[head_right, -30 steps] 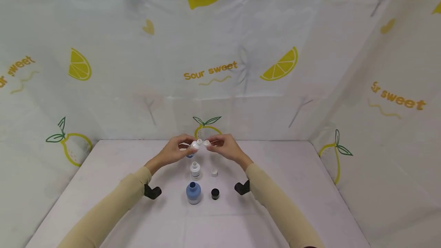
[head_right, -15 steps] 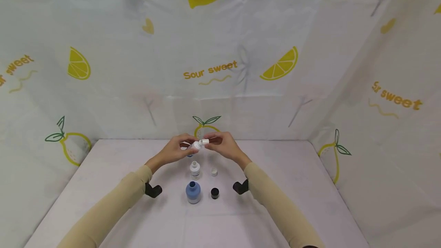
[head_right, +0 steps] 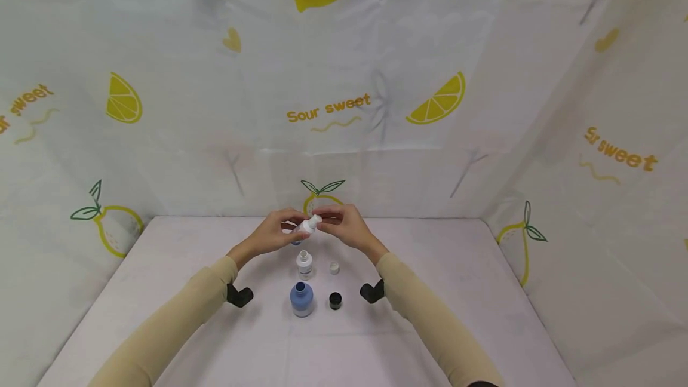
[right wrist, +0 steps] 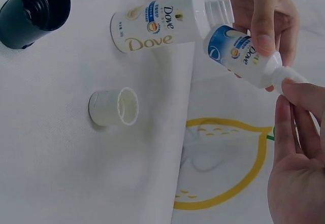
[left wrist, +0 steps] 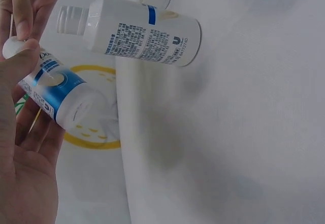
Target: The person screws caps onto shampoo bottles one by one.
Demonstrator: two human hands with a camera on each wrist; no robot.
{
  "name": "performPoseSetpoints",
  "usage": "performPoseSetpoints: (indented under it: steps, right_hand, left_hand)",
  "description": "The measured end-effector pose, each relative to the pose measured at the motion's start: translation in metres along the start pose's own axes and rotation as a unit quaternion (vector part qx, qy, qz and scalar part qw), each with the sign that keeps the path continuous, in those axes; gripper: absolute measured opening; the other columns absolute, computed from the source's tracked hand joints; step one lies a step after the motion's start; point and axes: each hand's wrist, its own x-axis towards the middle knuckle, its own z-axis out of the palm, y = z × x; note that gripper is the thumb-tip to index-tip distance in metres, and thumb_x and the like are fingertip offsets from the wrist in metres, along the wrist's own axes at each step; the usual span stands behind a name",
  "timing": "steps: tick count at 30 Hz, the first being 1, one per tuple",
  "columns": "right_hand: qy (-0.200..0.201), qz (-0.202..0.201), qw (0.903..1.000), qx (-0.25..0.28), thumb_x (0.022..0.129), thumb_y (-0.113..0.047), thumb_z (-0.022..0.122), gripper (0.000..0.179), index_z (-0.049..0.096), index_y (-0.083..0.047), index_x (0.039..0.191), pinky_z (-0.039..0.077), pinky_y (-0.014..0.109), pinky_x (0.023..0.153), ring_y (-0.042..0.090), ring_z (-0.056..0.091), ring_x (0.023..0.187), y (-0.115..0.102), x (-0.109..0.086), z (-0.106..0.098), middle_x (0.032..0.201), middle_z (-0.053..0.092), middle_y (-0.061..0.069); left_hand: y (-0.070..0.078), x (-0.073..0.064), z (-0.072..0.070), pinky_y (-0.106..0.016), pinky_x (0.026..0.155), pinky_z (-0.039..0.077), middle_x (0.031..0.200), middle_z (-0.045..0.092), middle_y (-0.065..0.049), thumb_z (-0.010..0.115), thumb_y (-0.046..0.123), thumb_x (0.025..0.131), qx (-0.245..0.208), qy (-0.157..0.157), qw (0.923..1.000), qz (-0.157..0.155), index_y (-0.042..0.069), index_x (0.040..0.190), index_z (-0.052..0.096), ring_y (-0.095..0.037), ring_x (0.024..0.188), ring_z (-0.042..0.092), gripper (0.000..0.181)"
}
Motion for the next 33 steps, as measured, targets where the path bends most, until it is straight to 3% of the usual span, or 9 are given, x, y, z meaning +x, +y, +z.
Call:
performPoseSetpoints:
  steps: [14,24,33]
  right_hand:
    - [0.019,0.017,0.9996,-0.012,0.099,0.001,0.076,0.035,0.07,0.009,0.133,0.065,0.024,0.096,0.041,0.076,0.117,-0.001,0.0,0.005,0.131,0.073,0.03]
    - [0.058,0.045,0.9967,-0.034,0.097,-0.013,0.083,0.026,0.076,0.004,0.116,0.066,0.022,0.086,0.015,0.077,0.094,-0.001,-0.001,0.011,0.111,0.079,0.021]
    - [0.084,0.055,0.9939,-0.045,0.096,-0.02,0.085,0.028,0.076,0.002,0.11,0.063,0.021,0.083,0.021,0.076,0.092,-0.002,-0.001,0.014,0.107,0.079,0.021]
  left_hand:
    - [0.001,0.0,-0.001,-0.046,0.101,0.065,0.121,0.076,-0.013,0.085,0.019,0.096,0.006,0.008,0.9999,0.003,0.004,0.128,0.076,-0.028,0.114,0.073,0.036]
    - [0.003,-0.002,0.001,-0.046,0.101,0.065,0.122,0.076,-0.013,0.085,0.018,0.096,0.005,0.011,0.9999,0.009,0.004,0.128,0.075,-0.029,0.114,0.073,0.036]
    - [0.005,-0.002,0.001,-0.043,0.101,0.066,0.121,0.076,-0.013,0.085,0.017,0.096,0.006,0.014,0.9999,0.008,0.004,0.127,0.075,-0.027,0.114,0.073,0.035]
